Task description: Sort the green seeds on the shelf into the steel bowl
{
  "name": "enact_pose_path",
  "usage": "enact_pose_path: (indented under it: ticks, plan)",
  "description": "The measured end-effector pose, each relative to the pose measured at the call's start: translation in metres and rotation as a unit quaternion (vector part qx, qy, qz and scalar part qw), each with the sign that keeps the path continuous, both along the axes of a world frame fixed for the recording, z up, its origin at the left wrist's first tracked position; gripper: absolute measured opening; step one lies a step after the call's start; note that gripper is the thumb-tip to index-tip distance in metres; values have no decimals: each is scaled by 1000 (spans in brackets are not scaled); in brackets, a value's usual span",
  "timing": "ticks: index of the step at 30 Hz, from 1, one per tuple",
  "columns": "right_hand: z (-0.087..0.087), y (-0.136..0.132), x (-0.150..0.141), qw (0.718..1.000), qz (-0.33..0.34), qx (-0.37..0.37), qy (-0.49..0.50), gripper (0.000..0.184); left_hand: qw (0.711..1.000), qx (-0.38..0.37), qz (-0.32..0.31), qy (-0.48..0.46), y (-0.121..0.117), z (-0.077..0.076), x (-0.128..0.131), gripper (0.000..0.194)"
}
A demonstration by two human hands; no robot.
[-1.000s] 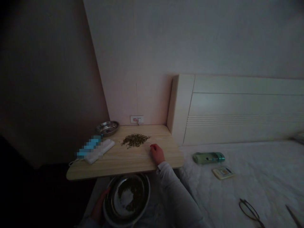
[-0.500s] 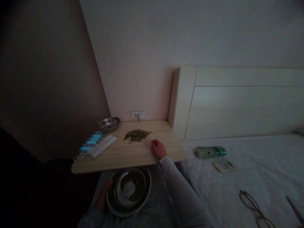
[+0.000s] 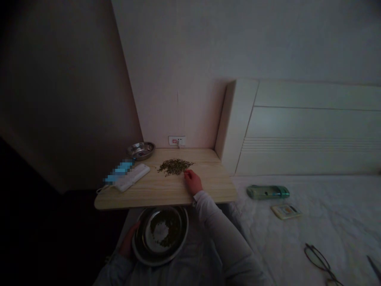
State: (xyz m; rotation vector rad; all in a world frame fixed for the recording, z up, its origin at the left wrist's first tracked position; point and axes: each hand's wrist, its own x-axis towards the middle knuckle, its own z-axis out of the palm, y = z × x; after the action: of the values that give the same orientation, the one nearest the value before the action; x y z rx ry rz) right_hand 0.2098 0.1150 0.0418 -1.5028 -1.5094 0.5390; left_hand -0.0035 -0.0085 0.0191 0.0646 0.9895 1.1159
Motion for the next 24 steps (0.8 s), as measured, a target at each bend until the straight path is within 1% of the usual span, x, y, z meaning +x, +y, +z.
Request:
enact_pose_path:
  ticks: [3,5,8,12,16,19,24]
  plan:
    - [2,14,-23,998,-5,33,-45,27,1000,-9,-13,-17,1,-4,-1,22]
    - [2,20,-32,994,-13,54,-91,27,1000,-6,-4,-14,1,-7,-2,22]
    - [1,23,-36,984,-16,64,-167,28,1000,-2,5,-2,2,-10,-3,20]
    - [1,19,-34,971,-10,61,-231,30,1000,-4,-23,-7,3,-15,-5,21]
    - [3,15,-35,960,3,64,-271,29,1000,-4,-10,4,2,-19,-6,20]
    - [5,15,-37,956,10,72,-283,29,1000,1,1,3,2,-17,-6,18]
    - [7,14,-39,952,20,71,-298,28,1000,0,-14,-2,2,-14,-6,22]
